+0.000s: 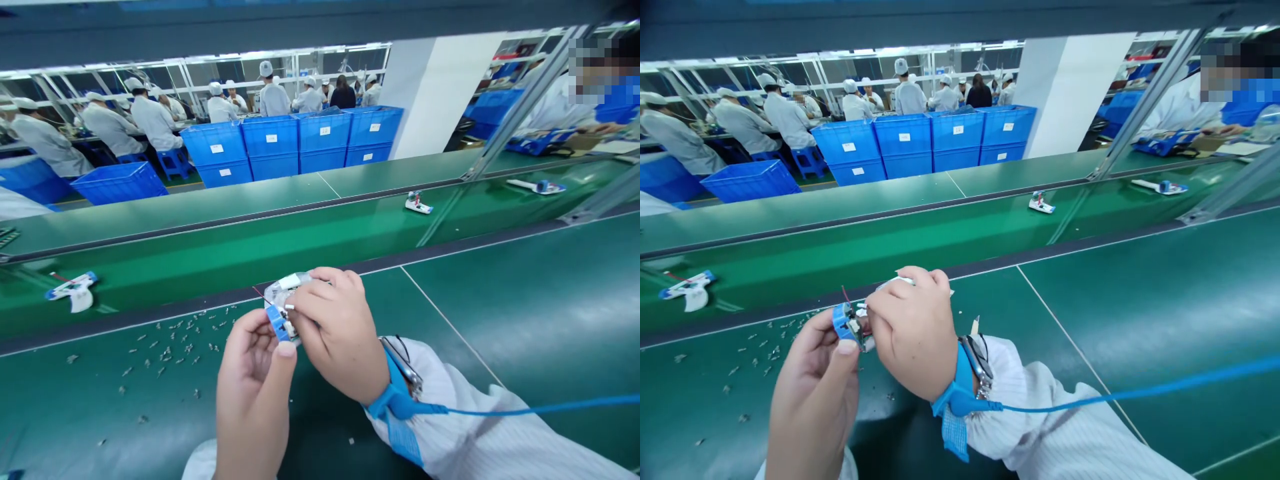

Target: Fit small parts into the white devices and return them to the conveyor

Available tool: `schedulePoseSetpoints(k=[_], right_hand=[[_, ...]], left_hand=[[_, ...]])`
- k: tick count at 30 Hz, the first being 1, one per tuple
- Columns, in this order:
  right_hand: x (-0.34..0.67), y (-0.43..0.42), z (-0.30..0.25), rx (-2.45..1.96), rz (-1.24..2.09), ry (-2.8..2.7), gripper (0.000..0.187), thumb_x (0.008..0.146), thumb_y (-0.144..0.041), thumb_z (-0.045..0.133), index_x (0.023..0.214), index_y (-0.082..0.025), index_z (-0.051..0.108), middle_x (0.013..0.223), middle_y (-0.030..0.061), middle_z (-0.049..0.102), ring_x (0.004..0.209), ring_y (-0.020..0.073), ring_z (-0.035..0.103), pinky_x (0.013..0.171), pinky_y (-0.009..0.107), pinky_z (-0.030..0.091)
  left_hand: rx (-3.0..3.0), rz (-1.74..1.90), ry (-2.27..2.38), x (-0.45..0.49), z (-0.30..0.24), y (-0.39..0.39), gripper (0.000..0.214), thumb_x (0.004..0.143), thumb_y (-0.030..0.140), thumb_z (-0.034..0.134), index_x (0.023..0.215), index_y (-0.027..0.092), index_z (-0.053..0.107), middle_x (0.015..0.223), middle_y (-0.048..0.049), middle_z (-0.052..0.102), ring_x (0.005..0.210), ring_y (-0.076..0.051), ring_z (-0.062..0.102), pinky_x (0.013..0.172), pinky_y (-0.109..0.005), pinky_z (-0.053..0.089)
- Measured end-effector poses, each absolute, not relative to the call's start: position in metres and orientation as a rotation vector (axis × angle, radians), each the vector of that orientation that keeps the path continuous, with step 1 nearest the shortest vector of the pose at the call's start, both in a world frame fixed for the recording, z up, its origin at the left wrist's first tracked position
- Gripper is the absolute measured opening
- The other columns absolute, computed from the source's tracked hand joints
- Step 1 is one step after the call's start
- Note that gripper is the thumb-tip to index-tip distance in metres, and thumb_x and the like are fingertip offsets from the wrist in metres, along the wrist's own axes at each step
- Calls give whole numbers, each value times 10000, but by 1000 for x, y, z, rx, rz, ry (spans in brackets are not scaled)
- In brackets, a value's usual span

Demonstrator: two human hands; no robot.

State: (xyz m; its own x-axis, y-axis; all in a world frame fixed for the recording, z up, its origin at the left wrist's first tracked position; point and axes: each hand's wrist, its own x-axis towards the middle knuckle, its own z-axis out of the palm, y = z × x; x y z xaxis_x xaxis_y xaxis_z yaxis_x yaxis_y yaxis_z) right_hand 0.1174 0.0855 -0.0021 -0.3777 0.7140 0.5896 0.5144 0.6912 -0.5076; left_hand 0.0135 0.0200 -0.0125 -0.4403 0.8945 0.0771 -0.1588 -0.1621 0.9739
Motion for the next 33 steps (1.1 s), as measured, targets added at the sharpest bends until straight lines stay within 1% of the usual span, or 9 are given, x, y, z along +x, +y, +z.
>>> schedulePoseSetpoints(k=[4, 7, 9, 12, 16, 19, 26, 29, 33], right_hand=[[115, 85, -6, -902, 335, -1903, 190, 842, -118, 483, 739, -200, 620, 786, -5, 715, 1015, 240, 562, 915, 411, 287], [114, 81, -8, -874, 364, -1812, 195, 834, -121, 479, 753, -218, 627, 785, -6, 720, 1081, 244, 574, 1000, 446, 239], [114, 79, -9, -838, 400, -1784, 190, 829, -125, 482, 768, -225, 632, 794, -6, 721, 1112, 237, 576, 1046, 455, 200], [115, 77, -9, -763, 470, -1763, 181, 829, -124, 487, 778, -225, 629, 743, -15, 707, 1091, 223, 587, 1062, 457, 192], [117, 79, -6, -730, 576, -1766, 190, 839, -137, 471, 738, -216, 610, 700, -11, 674, 950, 199, 586, 1014, 442, 265], [121, 82, -3, -704, 631, -1798, 198, 854, -165, 447, 702, -205, 567, 685, 0, 635, 840, 181, 546, 946, 419, 320], [130, 90, 6, -452, 879, -1962, 299, 865, -202, 441, 567, -180, 428, 587, -10, 464, 674, 133, 448, 767, 328, 371], [135, 92, 10, -426, 902, -2016, 313, 862, -207, 459, 551, -175, 443, 603, -9, 451, 674, 128, 445, 746, 319, 370], [141, 93, 15, -429, 882, -2048, 266, 803, -158, 513, 538, -167, 489, 634, -12, 439, 670, 117, 434, 696, 295, 361]], left_hand=[[933, 1671, 1448, 17, -12, 20, 318, 789, 408, 693, 1039, 220, 635, 987, -59, 668, 892, -189, 635, 736, -249, 531], [977, 1659, 1624, 18, -9, 18, 378, 781, 463, 673, 1061, 212, 634, 1016, -73, 654, 900, -224, 620, 734, -285, 501], [1039, 1658, 1715, 19, -7, 15, 400, 794, 486, 643, 1095, 223, 622, 1040, -73, 647, 907, -240, 611, 724, -301, 479], [1195, 1616, 1857, 19, -6, 13, 384, 821, 491, 600, 1120, 251, 622, 1081, -60, 644, 964, -256, 583, 752, -318, 432], [1402, 1625, 1986, 19, -7, 12, 314, 857, 439, 560, 1091, 245, 638, 1025, -48, 650, 975, -253, 552, 804, -333, 390], [1519, 1635, 1998, 19, -6, 12, 288, 876, 397, 539, 1092, 233, 634, 984, -46, 648, 952, -237, 539, 806, -327, 389], [1303, 1553, 1870, 17, -1, 7, 291, 870, 436, 559, 1102, 286, 648, 995, -19, 650, 911, -215, 568, 791, -312, 416], [1185, 1560, 1711, 17, 0, 4, 290, 856, 437, 587, 1094, 292, 664, 1015, -22, 643, 926, -212, 576, 760, -286, 440], [1087, 1606, 1550, 19, 2, 3, 280, 826, 441, 631, 1063, 306, 693, 866, -13, 630, 760, -170, 572, 640, -242, 453]])
